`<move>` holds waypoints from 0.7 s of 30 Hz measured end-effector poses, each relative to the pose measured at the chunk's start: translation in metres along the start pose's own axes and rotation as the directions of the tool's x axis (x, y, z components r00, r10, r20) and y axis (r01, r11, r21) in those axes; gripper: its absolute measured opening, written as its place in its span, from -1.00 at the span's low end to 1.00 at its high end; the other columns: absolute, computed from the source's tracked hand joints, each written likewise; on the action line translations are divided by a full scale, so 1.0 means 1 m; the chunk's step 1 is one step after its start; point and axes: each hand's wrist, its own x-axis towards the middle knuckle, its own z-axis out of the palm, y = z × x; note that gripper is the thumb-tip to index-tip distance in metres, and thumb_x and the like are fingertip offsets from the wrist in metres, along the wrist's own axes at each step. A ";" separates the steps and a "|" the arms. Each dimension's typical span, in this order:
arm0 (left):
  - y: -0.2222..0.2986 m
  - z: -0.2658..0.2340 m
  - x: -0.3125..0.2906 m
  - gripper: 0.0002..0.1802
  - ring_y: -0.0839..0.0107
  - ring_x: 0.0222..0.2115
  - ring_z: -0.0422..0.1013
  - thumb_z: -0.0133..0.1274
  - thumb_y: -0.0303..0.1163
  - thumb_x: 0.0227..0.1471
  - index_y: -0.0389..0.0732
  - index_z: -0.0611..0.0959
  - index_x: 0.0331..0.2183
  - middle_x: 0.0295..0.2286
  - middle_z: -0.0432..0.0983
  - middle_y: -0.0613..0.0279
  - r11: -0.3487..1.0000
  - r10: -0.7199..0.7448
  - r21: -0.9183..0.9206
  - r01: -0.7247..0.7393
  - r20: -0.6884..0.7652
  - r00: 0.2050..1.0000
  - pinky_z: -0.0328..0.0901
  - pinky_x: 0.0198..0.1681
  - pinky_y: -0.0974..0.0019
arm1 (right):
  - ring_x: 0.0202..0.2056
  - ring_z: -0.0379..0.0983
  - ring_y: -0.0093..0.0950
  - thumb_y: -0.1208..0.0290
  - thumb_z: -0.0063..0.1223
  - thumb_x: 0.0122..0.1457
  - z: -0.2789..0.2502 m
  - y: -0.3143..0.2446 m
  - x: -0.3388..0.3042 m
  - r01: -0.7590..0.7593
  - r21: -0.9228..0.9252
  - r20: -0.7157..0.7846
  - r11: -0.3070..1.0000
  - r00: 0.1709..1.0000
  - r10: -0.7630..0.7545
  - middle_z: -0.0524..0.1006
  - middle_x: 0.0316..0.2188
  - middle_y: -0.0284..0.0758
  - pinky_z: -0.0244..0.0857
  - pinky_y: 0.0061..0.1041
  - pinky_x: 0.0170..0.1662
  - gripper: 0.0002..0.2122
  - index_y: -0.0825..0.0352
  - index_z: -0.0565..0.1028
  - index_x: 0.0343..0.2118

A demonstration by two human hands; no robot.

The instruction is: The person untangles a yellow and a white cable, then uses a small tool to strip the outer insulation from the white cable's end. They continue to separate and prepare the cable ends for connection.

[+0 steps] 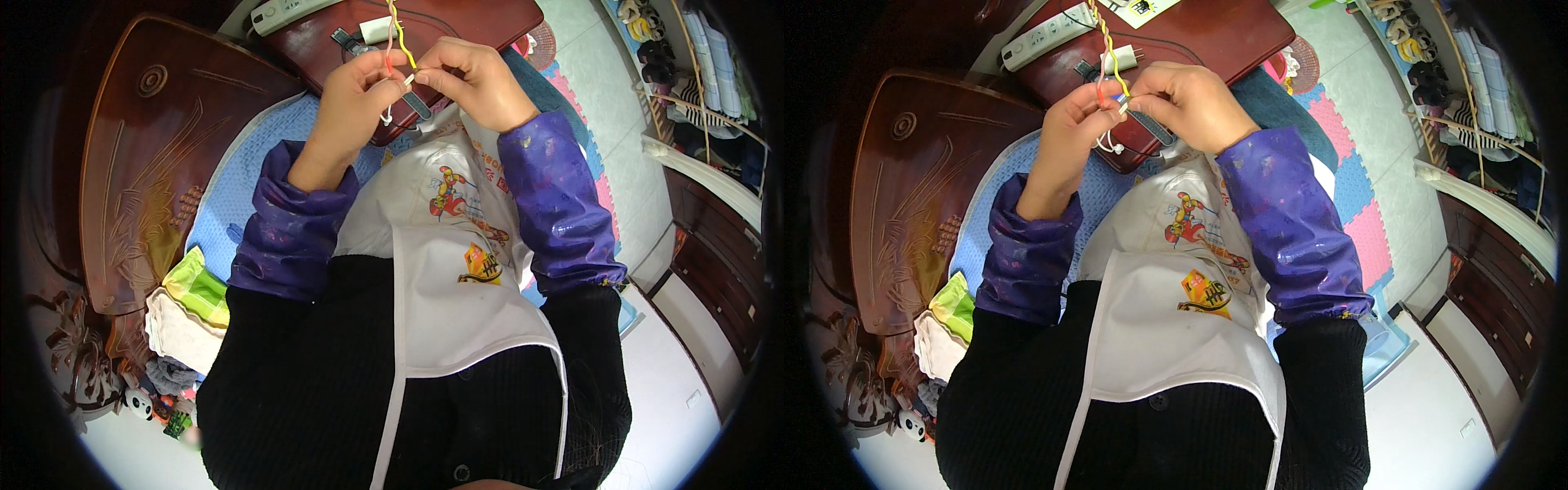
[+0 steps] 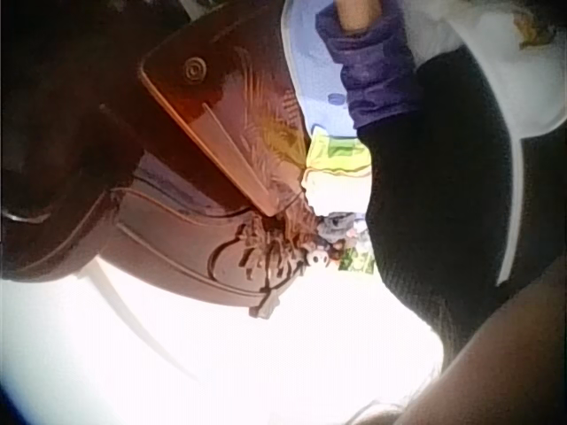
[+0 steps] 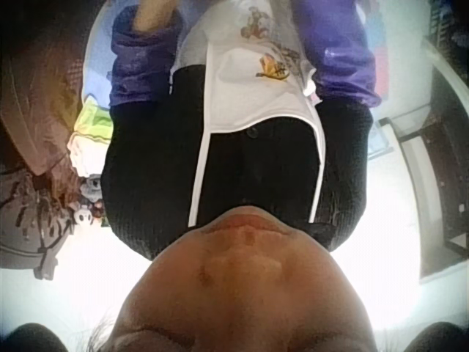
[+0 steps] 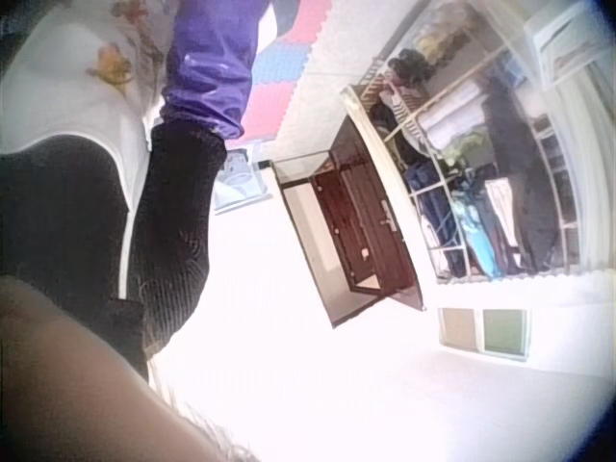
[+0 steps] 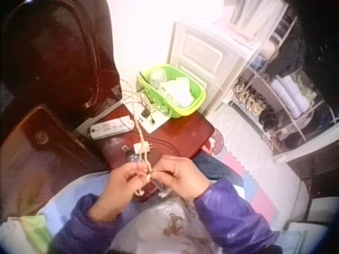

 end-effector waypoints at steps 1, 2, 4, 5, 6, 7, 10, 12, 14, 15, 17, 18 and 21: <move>0.003 -0.002 0.001 -0.70 0.65 -0.45 0.33 -0.02 -0.53 -0.11 -0.39 0.51 -0.23 -0.46 0.44 0.35 0.997 -0.046 -0.055 0.048 0.038 0.998 0.21 -0.35 0.60 | -0.49 0.38 -0.50 0.51 0.04 0.03 -0.006 -0.002 0.003 0.170 -0.212 0.001 0.962 0.985 -0.173 0.45 -0.52 -0.38 0.25 -0.58 -0.45 -0.93 0.37 0.46 -0.42; 0.007 0.001 0.001 -0.68 0.66 -0.46 0.32 -0.02 -0.52 -0.10 -0.39 0.51 -0.21 -0.47 0.43 0.37 0.996 -0.055 -0.076 0.057 0.027 0.998 0.19 -0.36 0.61 | -0.48 0.39 -0.44 0.52 0.05 0.02 -0.010 -0.003 0.005 0.323 -0.413 0.039 0.852 0.941 -0.337 0.44 -0.52 -0.35 0.25 -0.55 -0.44 -0.93 0.37 0.45 -0.42; 0.014 0.009 -0.001 -0.65 0.68 -0.47 0.29 -0.04 -0.51 -0.09 -0.39 0.49 -0.18 -0.49 0.41 0.40 0.990 -0.073 -0.118 0.073 0.005 0.997 0.16 -0.36 0.63 | -0.48 0.37 -0.33 0.50 0.06 -0.03 -0.009 -0.003 0.005 0.295 -0.438 -0.011 0.849 0.943 -0.333 0.39 -0.52 -0.31 0.26 -0.50 -0.44 -0.92 0.33 0.45 -0.44; 0.012 0.010 0.000 -0.65 0.66 -0.45 0.30 -0.04 -0.52 -0.09 -0.38 0.49 -0.17 -0.47 0.41 0.39 0.992 -0.045 -0.115 0.045 0.003 0.999 0.18 -0.34 0.62 | -0.49 0.38 -0.37 0.45 0.06 -0.02 -0.006 0.002 0.006 0.280 -0.413 -0.047 0.867 0.944 -0.327 0.40 -0.52 -0.36 0.27 -0.49 -0.46 -0.91 0.30 0.44 -0.44; 0.008 0.010 0.000 -0.64 0.65 -0.42 0.32 -0.04 -0.53 -0.08 -0.37 0.48 -0.16 -0.46 0.41 0.38 0.994 -0.016 -0.112 0.016 0.001 1.000 0.19 -0.33 0.61 | -0.51 0.40 -0.41 0.40 0.06 -0.01 -0.005 0.005 0.007 0.266 -0.387 -0.083 0.883 0.944 -0.320 0.40 -0.53 -0.41 0.29 -0.49 -0.48 -0.91 0.26 0.44 -0.45; 0.006 0.011 0.001 -0.64 0.63 -0.40 0.33 -0.04 -0.54 -0.08 -0.36 0.48 -0.15 -0.44 0.42 0.37 0.994 0.013 -0.109 -0.013 -0.002 1.000 0.20 -0.31 0.60 | -0.53 0.39 -0.47 0.37 0.07 0.01 -0.004 0.004 0.004 0.090 -0.099 -0.101 0.991 0.990 -0.100 0.40 -0.54 -0.42 0.27 -0.53 -0.51 -0.89 0.28 0.43 -0.45; 0.004 0.014 -0.001 -0.62 0.67 -0.53 0.29 -0.05 -0.53 -0.10 -0.39 0.47 -0.15 -0.53 0.40 0.40 0.989 0.111 0.100 -0.105 -0.055 0.992 0.20 -0.44 0.58 | -0.58 0.36 -0.63 0.28 0.07 0.04 0.002 -0.012 0.001 -0.391 0.530 0.106 0.753 0.911 0.399 0.40 -0.57 -0.46 0.22 -0.66 -0.56 -0.81 0.32 0.42 -0.46; -0.003 0.014 0.000 -0.63 0.66 -0.53 0.30 -0.06 -0.53 -0.10 -0.37 0.47 -0.15 -0.53 0.43 0.36 0.962 0.210 0.191 -0.197 -0.055 0.976 0.22 -0.46 0.56 | -0.59 0.33 -0.71 0.21 0.07 0.05 0.000 -0.020 0.005 -0.536 0.641 0.206 0.549 0.810 0.549 0.39 -0.59 -0.47 0.18 -0.73 -0.57 -0.75 0.34 0.41 -0.46; -0.005 0.016 -0.001 -0.63 0.65 -0.53 0.32 -0.07 -0.53 -0.10 -0.35 0.48 -0.16 -0.52 0.46 0.31 0.939 0.262 0.242 -0.243 -0.049 0.964 0.23 -0.48 0.54 | -0.65 0.29 -0.72 0.18 0.10 0.03 0.005 -0.019 0.009 -0.566 0.581 0.201 0.585 0.796 0.570 0.38 -0.66 -0.48 0.15 -0.76 -0.63 -0.73 0.32 0.43 -0.48; -0.003 0.017 -0.002 -0.64 0.64 -0.53 0.32 -0.07 -0.53 -0.11 -0.33 0.49 -0.16 -0.51 0.47 0.29 0.937 0.264 0.247 -0.245 -0.048 0.963 0.24 -0.48 0.53 | -0.67 0.27 -0.74 0.20 0.09 0.05 0.006 -0.019 0.011 -0.573 0.545 0.196 0.612 0.797 0.571 0.38 -0.67 -0.49 0.13 -0.78 -0.64 -0.75 0.32 0.44 -0.46; -0.003 0.017 -0.003 -0.64 0.63 -0.53 0.33 -0.07 -0.54 -0.11 -0.31 0.49 -0.17 -0.49 0.49 0.25 0.926 0.277 0.279 -0.255 -0.043 0.960 0.24 -0.48 0.52 | -0.71 0.24 -0.75 0.24 0.09 0.06 0.007 -0.017 0.013 -0.550 0.525 0.163 0.650 0.814 0.557 0.37 -0.71 -0.50 0.10 -0.80 -0.68 -0.78 0.30 0.45 -0.51; -0.004 0.015 -0.003 -0.65 0.63 -0.52 0.34 -0.07 -0.54 -0.11 -0.30 0.50 -0.17 -0.48 0.50 0.24 0.916 0.287 0.304 -0.263 -0.039 0.957 0.24 -0.48 0.52 | -0.71 0.24 -0.75 0.26 0.09 0.06 0.005 -0.018 0.013 -0.545 0.529 0.166 0.651 0.818 0.550 0.38 -0.70 -0.50 0.10 -0.80 -0.68 -0.80 0.31 0.46 -0.51; -0.011 0.014 -0.002 -0.64 0.62 -0.53 0.34 -0.07 -0.54 -0.12 -0.30 0.50 -0.17 -0.48 0.50 0.23 0.902 0.337 0.308 -0.304 -0.061 0.940 0.25 -0.48 0.51 | -0.67 0.28 -0.74 0.38 0.08 0.05 -0.004 -0.018 0.011 -0.543 0.566 0.211 0.620 0.823 0.527 0.42 -0.64 -0.47 0.14 -0.79 -0.65 -0.86 0.35 0.46 -0.46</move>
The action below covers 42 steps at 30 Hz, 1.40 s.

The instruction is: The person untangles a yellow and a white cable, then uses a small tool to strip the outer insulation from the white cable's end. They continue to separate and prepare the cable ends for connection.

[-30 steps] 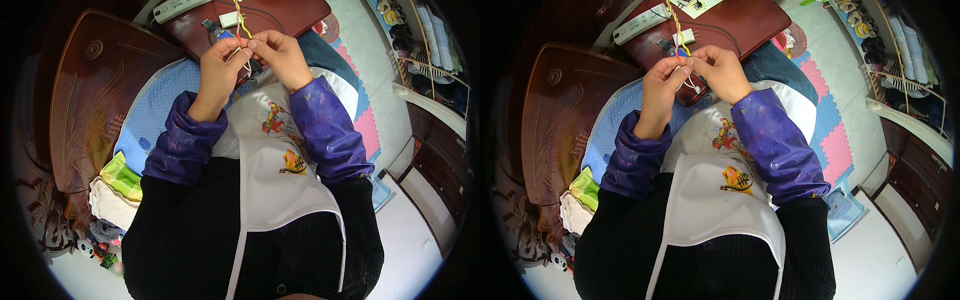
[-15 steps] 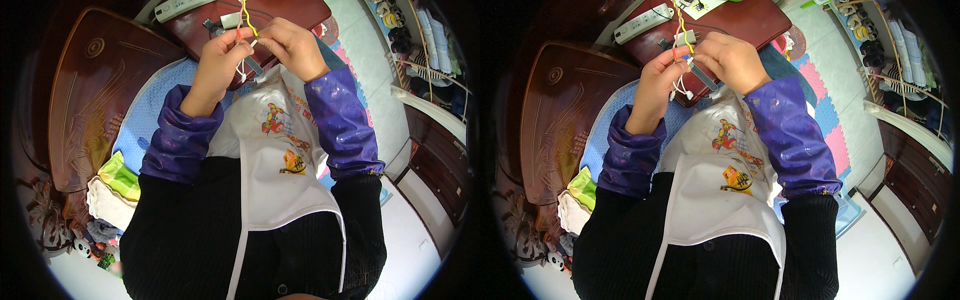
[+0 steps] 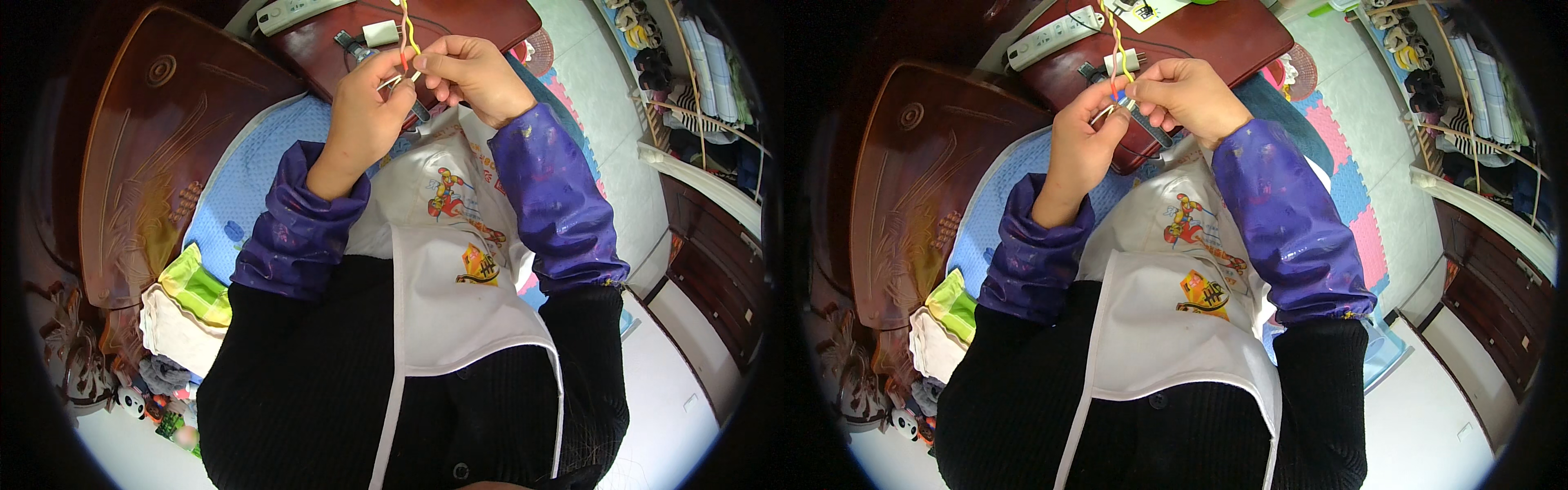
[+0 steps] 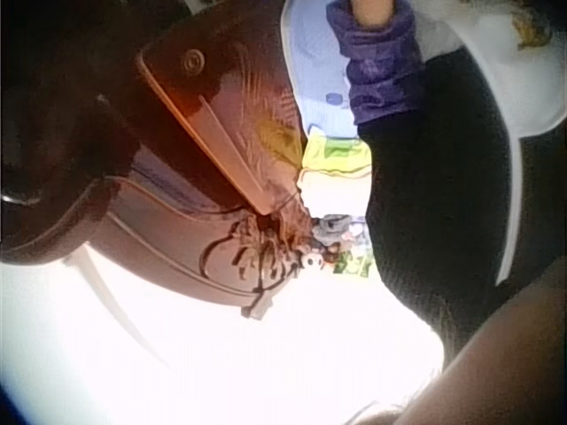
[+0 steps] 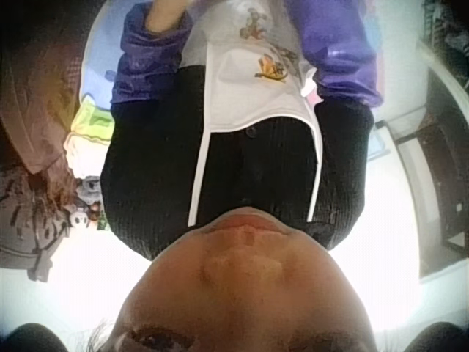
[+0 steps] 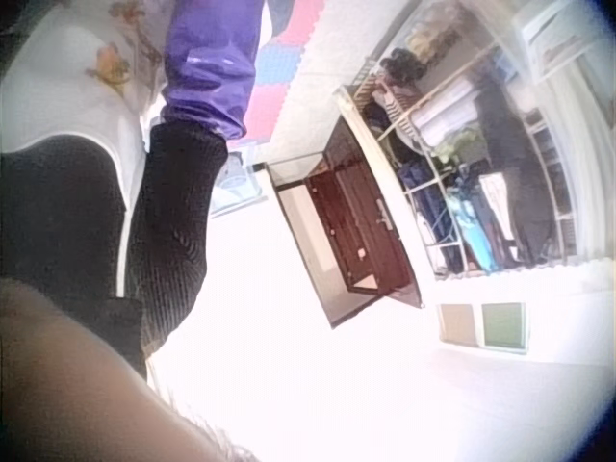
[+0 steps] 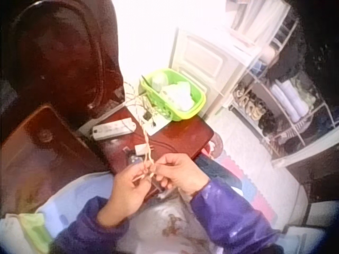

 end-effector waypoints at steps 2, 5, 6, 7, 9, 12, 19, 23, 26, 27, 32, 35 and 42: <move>0.002 0.000 -0.001 -0.63 0.62 -0.54 0.34 -0.06 -0.54 -0.12 -0.30 0.50 -0.17 -0.50 0.49 0.24 1.000 -0.020 -0.005 0.020 0.003 1.000 0.25 -0.48 0.51 | -0.65 0.31 -0.71 0.38 0.09 0.02 -0.002 0.005 0.001 -0.001 0.037 0.012 0.999 1.000 0.001 0.43 -0.63 -0.45 0.20 -0.76 -0.60 -0.85 0.36 0.47 -0.43; 0.011 -0.004 -0.001 -0.63 0.67 -0.55 0.29 -0.05 -0.57 -0.12 -0.32 0.49 -0.16 -0.52 0.44 0.32 0.995 -0.097 -0.009 0.097 0.051 0.994 0.20 -0.49 0.55 | -0.62 0.34 -0.69 0.38 0.09 0.01 -0.004 0.006 0.000 -0.004 0.039 0.033 0.999 0.999 0.002 0.45 -0.60 -0.44 0.24 -0.74 -0.54 -0.83 0.37 0.47 -0.39; 0.012 -0.004 -0.001 -0.63 0.72 -0.56 0.24 -0.06 -0.60 -0.11 -0.34 0.49 -0.15 -0.53 0.41 0.39 0.994 -0.100 -0.029 0.102 0.057 0.993 0.14 -0.50 0.61 | -0.61 0.34 -0.69 0.37 0.09 0.02 -0.004 0.005 0.000 -0.005 0.032 0.043 0.999 0.999 0.004 0.45 -0.59 -0.44 0.25 -0.74 -0.53 -0.83 0.37 0.47 -0.39; 0.013 -0.004 -0.001 -0.63 0.76 -0.56 0.20 -0.07 -0.63 -0.10 -0.36 0.48 -0.15 -0.54 0.38 0.46 0.993 -0.103 -0.048 0.107 0.062 0.993 0.09 -0.52 0.66 | -0.60 0.35 -0.69 0.37 0.09 0.02 -0.005 0.003 0.000 -0.020 0.014 0.064 1.000 0.998 0.019 0.45 -0.59 -0.44 0.25 -0.74 -0.53 -0.82 0.37 0.47 -0.38; 0.011 -0.008 0.000 -0.64 0.76 -0.59 0.19 -0.07 -0.60 -0.10 -0.35 0.49 -0.16 -0.56 0.35 0.48 0.992 -0.105 -0.066 0.109 0.062 0.993 0.08 -0.54 0.65 | -0.60 0.35 -0.69 0.36 0.10 0.02 -0.008 0.000 -0.001 -0.049 -0.018 0.106 0.999 0.993 0.051 0.45 -0.59 -0.44 0.26 -0.74 -0.53 -0.81 0.37 0.47 -0.38; 0.018 -0.011 0.005 -0.66 0.73 -0.63 0.17 -0.07 -0.54 -0.10 -0.34 0.50 -0.18 -0.60 0.31 0.48 0.929 -0.224 -0.277 0.245 0.106 0.969 0.05 -0.57 0.64 | -0.59 0.36 -0.69 0.36 0.08 0.05 -0.009 -0.004 -0.002 -0.040 -0.058 0.126 0.998 0.991 0.047 0.45 -0.59 -0.44 0.26 -0.73 -0.54 -0.83 0.36 0.48 -0.38; 0.036 -0.010 0.012 -0.79 0.76 -0.67 0.06 0.00 -0.39 -0.05 -0.30 0.54 -0.34 -0.67 0.24 0.51 0.705 -0.363 -0.571 0.422 0.222 0.905 -0.06 -0.64 0.60 | -0.59 0.39 -0.63 0.43 0.03 0.06 -0.006 -0.002 -0.007 0.322 -0.394 0.058 0.861 0.943 -0.327 0.47 -0.63 -0.38 0.25 -0.65 -0.54 -0.88 0.38 0.47 -0.44; 0.033 -0.003 0.015 -0.79 0.74 -0.72 0.04 -0.03 -0.32 0.00 -0.28 0.54 -0.43 -0.72 0.19 0.51 0.819 -0.347 -0.418 0.394 0.185 0.919 -0.07 -0.68 0.57 | -0.56 0.42 -0.37 0.45 0.05 0.00 -0.011 -0.002 -0.007 0.544 -0.677 0.173 0.496 0.772 -0.611 0.47 -0.61 -0.25 0.28 -0.49 -0.49 -0.90 0.36 0.46 -0.45; 0.040 -0.002 0.016 -0.73 0.72 -0.74 0.04 -0.07 -0.25 0.04 -0.28 0.54 -0.45 -0.74 0.19 0.50 0.833 -0.334 -0.407 0.376 0.173 0.927 -0.09 -0.68 0.57 | -0.50 0.44 -0.34 0.50 0.06 0.00 -0.015 -0.004 -0.009 0.588 -0.754 0.275 0.294 0.688 -0.671 0.48 -0.54 -0.25 0.30 -0.50 -0.44 -0.91 0.38 0.46 -0.44; 0.041 -0.004 0.017 -0.71 0.71 -0.74 0.05 -0.10 -0.23 0.06 -0.28 0.53 -0.43 -0.74 0.21 0.48 0.821 -0.348 -0.420 0.387 0.168 0.922 -0.09 -0.68 0.58 | -0.48 0.45 -0.36 0.53 0.06 0.00 -0.015 -0.004 -0.010 0.588 -0.768 0.302 0.255 0.682 -0.666 0.48 -0.52 -0.26 0.31 -0.52 -0.42 -0.92 0.40 0.46 -0.42; 0.032 -0.006 0.019 -0.72 0.68 -0.75 0.11 -0.13 -0.24 0.07 -0.27 0.51 -0.43 -0.71 0.28 0.40 0.840 -0.309 -0.422 0.340 0.142 0.940 -0.02 -0.70 0.60 | -0.48 0.44 -0.34 0.54 0.06 -0.02 -0.011 -0.006 -0.008 0.638 -0.762 0.371 0.111 0.570 -0.733 0.48 -0.51 -0.27 0.31 -0.49 -0.43 -0.92 0.37 0.45 -0.44; 0.042 -0.002 0.020 -0.78 0.67 -0.76 0.15 -0.12 -0.30 0.06 -0.26 0.49 -0.44 -0.68 0.32 0.37 0.816 -0.378 -0.417 0.401 0.139 0.915 0.04 -0.73 0.60 | -0.50 0.42 -0.34 0.58 0.06 -0.06 -0.008 -0.010 -0.009 0.656 -0.754 0.445 0.014 0.526 -0.725 0.46 -0.52 -0.30 0.30 -0.47 -0.45 -0.89 0.35 0.44 -0.41; 0.022 -0.017 0.031 -0.83 0.67 -0.76 0.20 0.00 -0.34 0.01 -0.23 0.45 -0.49 -0.67 0.35 0.34 0.673 -0.348 -0.548 0.496 0.357 0.867 0.04 -0.75 0.61 | -0.50 0.40 -0.40 0.42 0.05 -0.07 -0.009 -0.012 -0.006 0.500 -0.751 0.624 -0.432 0.322 -0.712 0.41 -0.57 -0.40 0.28 -0.49 -0.46 -0.87 0.28 0.42 -0.42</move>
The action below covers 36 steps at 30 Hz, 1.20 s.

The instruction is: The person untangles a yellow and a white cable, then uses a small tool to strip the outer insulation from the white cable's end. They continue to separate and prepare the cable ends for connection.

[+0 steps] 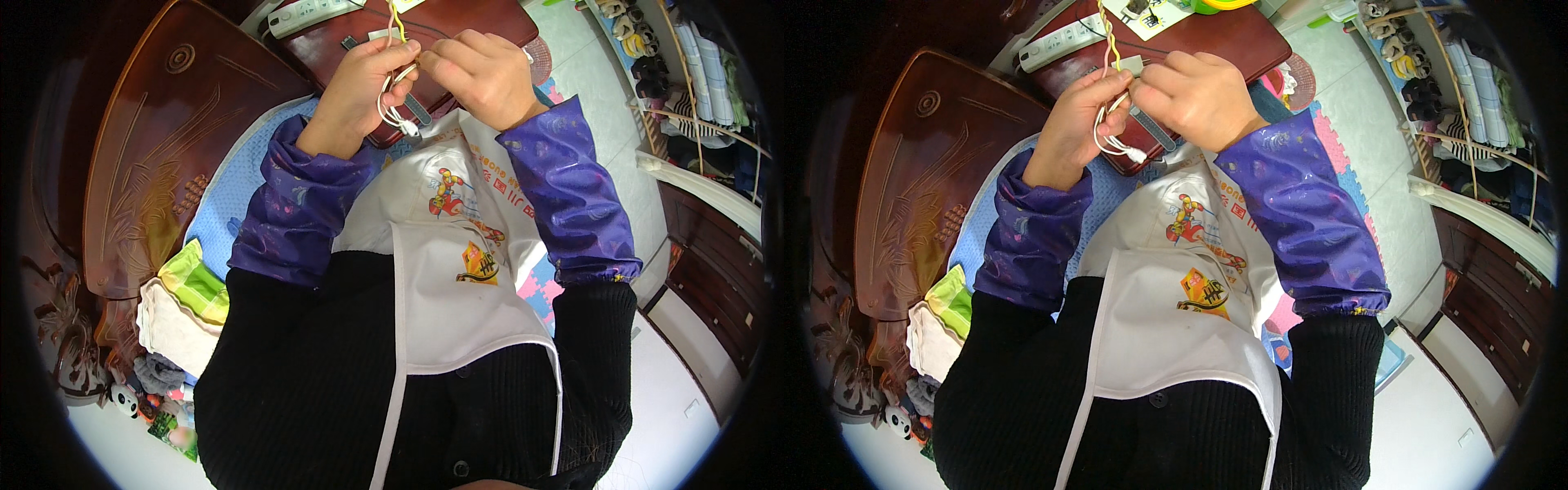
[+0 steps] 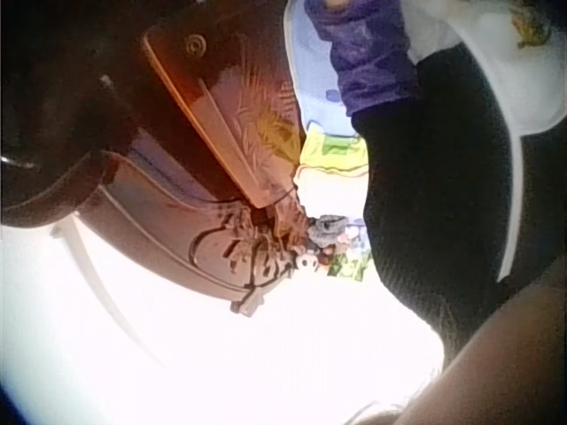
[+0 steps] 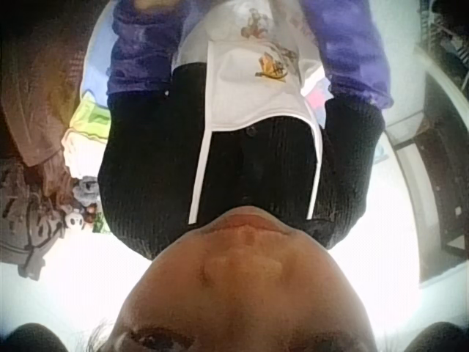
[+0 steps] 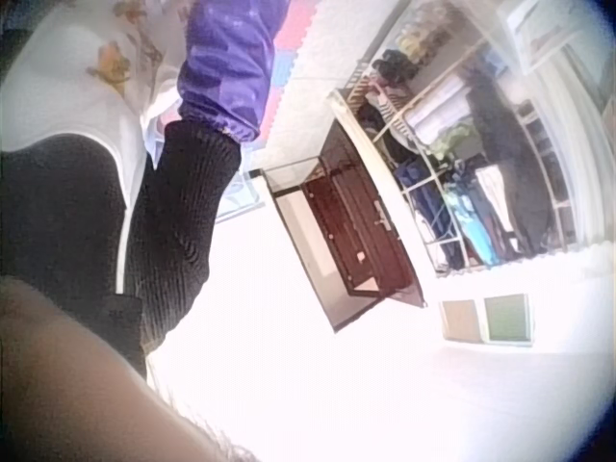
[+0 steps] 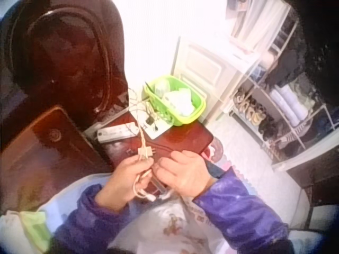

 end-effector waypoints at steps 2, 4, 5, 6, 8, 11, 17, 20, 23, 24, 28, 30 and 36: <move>-0.001 0.003 0.001 -0.84 0.68 -0.76 0.17 0.00 -0.34 0.01 -0.22 0.44 -0.47 -0.67 0.34 0.36 0.998 0.046 0.046 -0.044 -0.024 0.999 0.02 -0.75 0.62 | -0.53 0.40 -0.44 0.36 0.02 0.01 0.007 -0.012 -0.004 -0.449 0.378 0.070 0.810 0.886 0.458 0.42 -0.57 -0.41 0.27 -0.53 -0.47 -0.88 0.28 0.42 -0.42; -0.002 0.007 0.000 -0.86 0.71 -0.77 0.13 -0.03 -0.34 0.04 -0.18 0.42 -0.43 -0.66 0.31 0.40 0.988 0.094 0.131 -0.087 -0.050 0.994 -0.01 -0.76 0.64 | -0.60 0.37 -0.57 0.15 -0.11 0.15 0.016 -0.021 -0.005 -0.668 0.730 0.351 0.147 0.550 0.757 0.45 -0.57 -0.37 0.22 -0.62 -0.56 -0.73 0.29 0.42 -0.45; -0.002 0.007 0.000 -0.86 0.71 -0.77 0.13 -0.02 -0.33 0.04 -0.18 0.42 -0.43 -0.66 0.30 0.40 0.983 0.106 0.155 -0.098 -0.048 0.993 -0.02 -0.76 0.65 | -0.62 0.36 -0.59 0.12 -0.15 0.16 0.015 -0.019 -0.008 -0.663 0.733 0.565 -0.155 0.466 0.681 0.45 -0.59 -0.37 0.20 -0.64 -0.59 -0.70 0.30 0.42 -0.46; -0.002 0.006 0.000 -0.86 0.72 -0.76 0.14 -0.02 -0.33 0.04 -0.18 0.42 -0.44 -0.67 0.30 0.41 0.978 0.118 0.178 -0.108 -0.045 0.992 -0.02 -0.76 0.65 | -0.64 0.35 -0.60 0.09 -0.19 0.17 0.013 -0.013 -0.013 -0.622 0.647 0.746 -0.441 0.395 0.536 0.45 -0.60 -0.36 0.18 -0.67 -0.61 -0.66 0.30 0.42 -0.47; -0.003 0.006 0.000 -0.86 0.73 -0.76 0.14 -0.02 -0.33 0.04 -0.17 0.43 -0.44 -0.67 0.30 0.42 0.970 0.126 0.213 -0.114 -0.044 0.991 -0.02 -0.75 0.66 | -0.70 0.32 -0.63 0.02 -0.27 0.18 0.009 -0.013 -0.013 -0.545 0.435 0.898 -0.717 0.327 0.296 0.44 -0.66 -0.35 0.11 -0.75 -0.68 -0.59 0.31 0.42 -0.51; -0.004 0.003 0.001 -0.86 0.73 -0.75 0.17 -0.01 -0.34 0.04 -0.17 0.44 -0.46 -0.67 0.31 0.43 0.966 0.126 0.231 -0.116 -0.030 0.992 -0.01 -0.75 0.65 | -0.72 0.29 -0.64 0.11 -0.22 0.17 0.014 -0.018 -0.011 -0.489 0.367 0.900 -0.791 0.403 0.169 0.42 -0.69 -0.37 0.08 -0.74 -0.70 -0.65 0.30 0.43 -0.52; -0.002 0.001 0.002 -0.86 0.74 -0.76 0.15 -0.02 -0.33 0.05 -0.17 0.44 -0.46 -0.68 0.30 0.44 0.958 0.127 0.259 -0.122 -0.003 0.992 -0.02 -0.76 0.66 | -0.70 0.26 -0.66 0.34 -0.08 0.07 0.011 -0.019 -0.001 -0.717 0.597 0.786 -0.359 0.435 0.439 0.39 -0.71 -0.45 0.10 -0.68 -0.66 -0.85 0.27 0.43 -0.56; -0.001 -0.001 0.001 -0.86 0.73 -0.76 0.16 -0.01 -0.33 0.04 -0.17 0.44 -0.46 -0.68 0.31 0.44 0.981 0.044 0.191 -0.041 -0.008 0.999 0.00 -0.75 0.65 | -0.66 0.32 -0.56 0.37 0.03 -0.08 0.017 -0.013 -0.005 -0.460 0.409 0.196 0.788 0.888 0.417 0.37 -0.70 -0.47 0.17 -0.59 -0.63 -0.92 0.24 0.45 -0.54; -0.003 -0.005 0.005 -0.84 0.70 -0.76 0.18 0.01 -0.31 0.02 -0.18 0.46 -0.48 -0.69 0.33 0.43 0.996 -0.016 0.086 0.016 -0.002 1.000 0.00 -0.74 0.62 | -0.61 0.34 -0.47 0.34 0.11 -0.23 0.018 -0.011 -0.007 -0.148 -0.027 -0.019 0.989 0.989 0.148 0.35 -0.67 -0.46 0.23 -0.49 -0.59 -0.82 0.20 0.47 -0.48; -0.004 -0.003 0.005 -0.83 0.70 -0.76 0.18 0.01 -0.30 0.02 -0.18 0.46 -0.47 -0.69 0.33 0.43 0.997 0.004 0.082 -0.001 -0.031 0.999 0.00 -0.74 0.62 | -0.61 0.34 -0.47 0.34 0.12 -0.21 0.018 -0.011 -0.010 -0.190 -0.036 -0.013 0.981 0.982 0.189 0.36 -0.67 -0.47 0.23 -0.49 -0.59 -0.82 0.19 0.47 -0.47; -0.010 0.001 0.009 -0.87 0.74 -0.77 0.12 -0.03 -0.34 0.05 -0.18 0.45 -0.40 -0.67 0.29 0.44 0.987 0.078 0.145 -0.073 -0.026 0.997 -0.03 -0.74 0.65 | -0.68 0.25 -0.61 0.11 -0.22 0.15 0.019 -0.017 -0.012 -0.728 0.684 0.502 0.044 0.513 0.697 0.40 -0.66 -0.44 0.07 -0.64 -0.67 -0.68 0.26 0.46 -0.43; -0.011 0.002 0.010 -0.87 0.74 -0.76 0.12 -0.02 -0.34 0.05 -0.18 0.45 -0.39 -0.67 0.30 0.45 0.978 0.105 0.181 -0.100 -0.016 0.994 -0.03 -0.73 0.66 | -0.74 0.14 -0.69 -0.02 -0.52 0.23 0.019 -0.021 -0.018 -0.531 0.527 0.850 -0.664 0.342 0.401 0.36 -0.71 -0.41 -0.06 -0.74 -0.71 -0.48 0.32 0.43 -0.49; -0.011 0.001 0.008 -0.87 0.76 -0.73 0.12 0.00 -0.34 0.04 -0.19 0.46 -0.39 -0.65 0.31 0.48 0.956 0.168 0.243 -0.164 0.001 0.986 -0.02 -0.70 0.68 | -0.78 0.09 -0.70 0.22 -0.20 0.17 0.024 -0.020 -0.019 -0.313 0.327 0.873 -0.892 0.462 0.158 0.34 -0.74 -0.40 -0.11 -0.74 -0.74 -0.70 0.33 0.43 -0.54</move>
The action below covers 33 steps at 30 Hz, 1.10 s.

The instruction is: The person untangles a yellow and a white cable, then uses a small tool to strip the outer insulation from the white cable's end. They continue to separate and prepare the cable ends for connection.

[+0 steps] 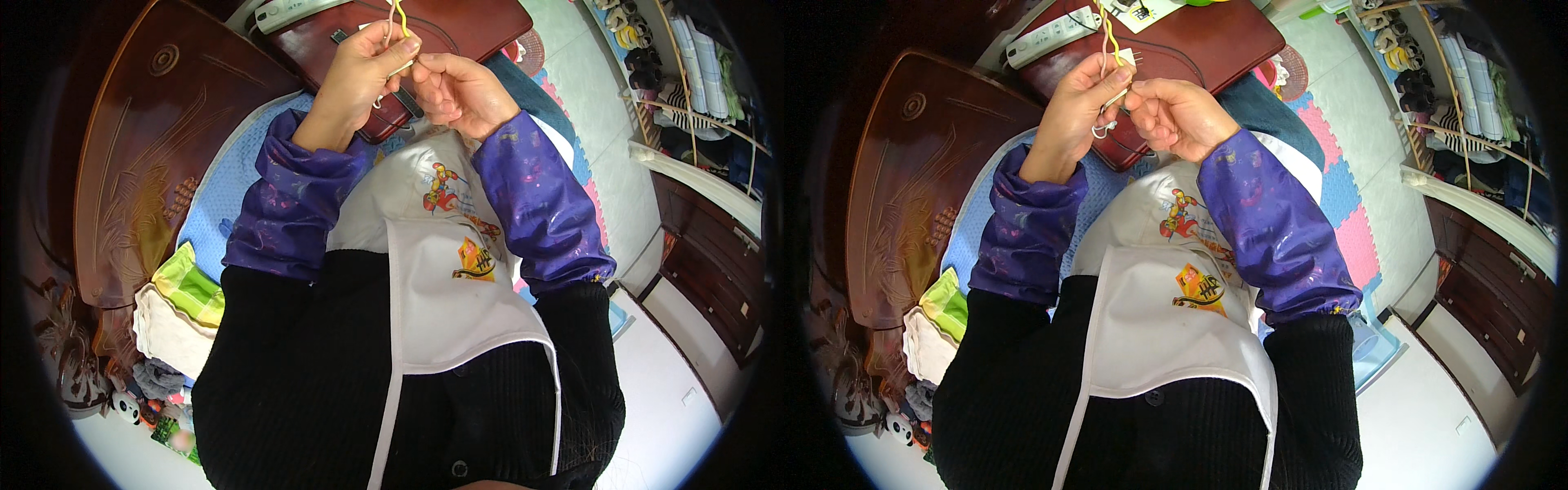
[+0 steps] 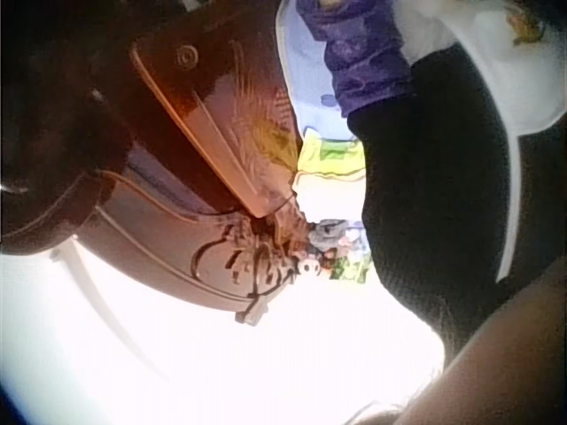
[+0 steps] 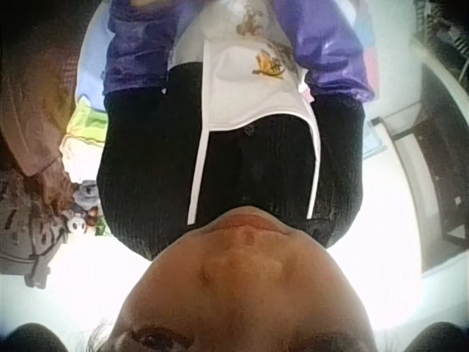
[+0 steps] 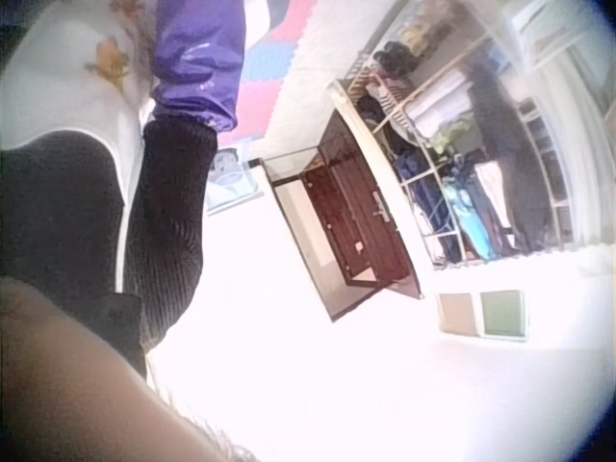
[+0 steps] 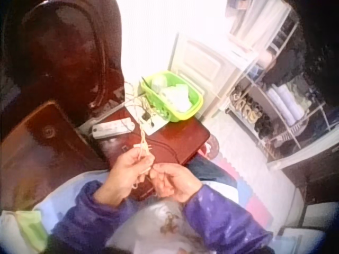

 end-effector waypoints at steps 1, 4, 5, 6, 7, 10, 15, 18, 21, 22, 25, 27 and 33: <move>0.001 0.000 0.000 -0.87 0.77 -0.73 0.12 0.00 -0.34 0.04 -0.19 0.47 -0.39 -0.64 0.31 0.48 1.000 0.005 0.014 -0.005 -0.002 1.000 -0.02 -0.70 0.68 | -0.77 0.09 -0.70 0.26 -0.16 0.16 0.002 -0.001 0.000 0.014 -0.013 -0.036 1.000 0.999 -0.015 0.34 -0.74 -0.40 -0.10 -0.74 -0.73 -0.73 0.33 0.43 -0.55; 0.001 0.000 0.002 -0.87 0.78 -0.73 0.11 0.01 -0.34 0.03 -0.19 0.47 -0.40 -0.62 0.32 0.49 0.999 0.032 0.009 -0.032 -0.004 0.999 -0.01 -0.71 0.68 | -0.77 0.14 -0.63 0.37 -0.05 0.08 0.016 0.003 -0.001 0.183 -0.438 -0.207 0.880 0.932 -0.297 0.36 -0.74 -0.42 0.01 -0.68 -0.71 -0.84 0.29 0.42 -0.57; 0.000 -0.001 0.002 -0.87 0.78 -0.73 0.10 0.01 -0.35 0.03 -0.20 0.47 -0.40 -0.62 0.31 0.49 1.000 0.004 -0.004 -0.004 -0.014 1.000 -0.01 -0.72 0.68 | -0.74 0.18 -0.59 0.38 -0.03 0.03 0.014 0.002 -0.001 0.301 -0.773 -0.069 0.558 0.835 -0.546 0.35 -0.73 -0.43 0.06 -0.64 -0.69 -0.88 0.26 0.42 -0.58; -0.001 -0.003 0.001 -0.87 0.78 -0.73 0.09 0.01 -0.36 0.03 -0.20 0.47 -0.40 -0.62 0.31 0.49 1.000 -0.025 -0.018 0.024 -0.024 0.999 -0.01 -0.72 0.68 | -0.72 0.21 -0.54 0.38 0.00 -0.03 0.009 0.000 0.000 0.323 -0.940 0.162 0.110 0.706 -0.689 0.35 -0.71 -0.45 0.10 -0.60 -0.66 -0.91 0.23 0.42 -0.59; -0.002 -0.003 0.001 -0.87 0.77 -0.74 0.08 0.01 -0.36 0.03 -0.20 0.47 -0.39 -0.62 0.30 0.49 0.998 -0.053 -0.032 0.052 -0.033 0.998 -0.01 -0.73 0.67 | -0.69 0.25 -0.50 0.39 0.03 -0.09 0.004 -0.003 0.002 0.243 -0.900 0.433 -0.361 0.576 -0.693 0.35 -0.70 -0.46 0.15 -0.56 -0.64 -0.94 0.21 0.42 -0.59; -0.001 0.005 0.000 -0.89 0.76 -0.75 0.06 -0.01 -0.38 0.04 -0.20 0.46 -0.39 -0.64 0.26 0.48 0.973 -0.160 -0.182 0.139 -0.106 0.981 -0.02 -0.74 0.67 | -0.62 0.33 -0.45 0.38 0.07 -0.17 -0.001 -0.004 0.001 0.005 -0.595 0.719 -0.804 0.451 -0.529 0.34 -0.67 -0.46 0.22 -0.50 -0.60 -0.93 0.18 0.42 -0.60; -0.013 0.010 0.002 -0.93 0.75 -0.76 0.06 -0.05 -0.41 0.07 -0.19 0.46 -0.39 -0.63 0.26 0.47 0.884 -0.151 -0.450 0.127 -0.018 0.988 -0.01 -0.74 0.67 | -0.63 0.30 -0.49 0.32 0.04 -0.02 -0.007 0.007 0.005 -0.003 -0.840 0.508 -0.542 0.344 -0.790 0.39 -0.60 -0.47 0.19 -0.54 -0.60 -0.91 0.17 0.44 -0.56; -0.016 0.009 0.001 -0.91 0.74 -0.76 0.07 -0.02 -0.39 0.05 -0.19 0.45 -0.41 -0.64 0.26 0.46 0.893 -0.115 -0.439 0.096 -0.015 0.993 0.00 -0.73 0.66 | -0.69 0.24 -0.61 0.27 -0.16 0.14 -0.002 0.004 -0.005 0.241 -0.703 -0.194 0.669 0.840 -0.506 0.40 -0.66 -0.42 0.12 -0.63 -0.64 -0.78 0.26 0.44 -0.54; -0.016 0.010 -0.001 -0.89 0.74 -0.75 0.07 0.00 -0.39 0.04 -0.20 0.45 -0.42 -0.65 0.26 0.46 0.909 -0.095 -0.411 0.074 -0.030 0.995 0.00 -0.72 0.66 | -0.73 0.17 -0.71 0.23 -0.27 0.22 -0.006 0.004 -0.005 0.097 -0.154 -0.131 0.983 0.984 -0.118 0.38 -0.72 -0.42 0.01 -0.73 -0.69 -0.68 0.35 0.43 -0.51; -0.015 0.011 -0.001 -0.89 0.75 -0.75 0.07 0.00 -0.39 0.04 -0.20 0.45 -0.41 -0.64 0.27 0.46 0.913 -0.090 -0.402 0.067 -0.039 0.995 0.01 -0.72 0.67 | -0.73 0.17 -0.71 0.24 -0.25 0.21 -0.009 0.004 -0.004 0.075 -0.097 -0.104 0.992 0.991 -0.085 0.38 -0.72 -0.42 0.00 -0.74 -0.70 -0.70 0.35 0.43 -0.50; -0.014 0.009 0.000 -0.89 0.76 -0.73 0.08 0.01 -0.39 0.03 -0.21 0.46 -0.41 -0.63 0.29 0.46 0.932 -0.061 -0.360 0.047 -0.028 0.998 0.02 -0.72 0.67 | -0.73 0.15 -0.72 0.33 -0.16 0.18 -0.002 -0.001 -0.006 0.098 -0.063 -0.103 0.993 0.989 -0.104 0.37 -0.72 -0.44 -0.05 -0.76 -0.72 -0.79 0.36 0.43 -0.44; -0.015 0.006 0.001 -0.89 0.76 -0.72 0.09 0.01 -0.38 0.03 -0.21 0.47 -0.42 -0.63 0.29 0.46 0.949 -0.036 -0.314 0.021 -0.045 0.998 0.01 -0.72 0.67 | -0.72 0.11 -0.72 0.36 -0.16 0.18 0.010 -0.002 -0.009 0.126 -0.154 -0.184 0.980 0.971 -0.154 0.35 -0.70 -0.47 -0.10 -0.77 -0.72 -0.83 0.34 0.41 -0.43; -0.011 0.005 0.000 -0.87 0.74 -0.75 0.08 0.02 -0.36 0.02 -0.20 0.48 -0.46 -0.67 0.26 0.46 0.958 -0.148 -0.263 0.114 -0.113 0.983 -0.02 -0.74 0.66 | -0.68 0.31 -0.54 0.44 0.02 0.03 -0.007 -0.001 0.004 0.160 -0.731 0.646 -0.664 0.475 -0.597 0.41 -0.63 -0.39 0.22 -0.57 -0.61 -0.92 0.30 0.43 -0.44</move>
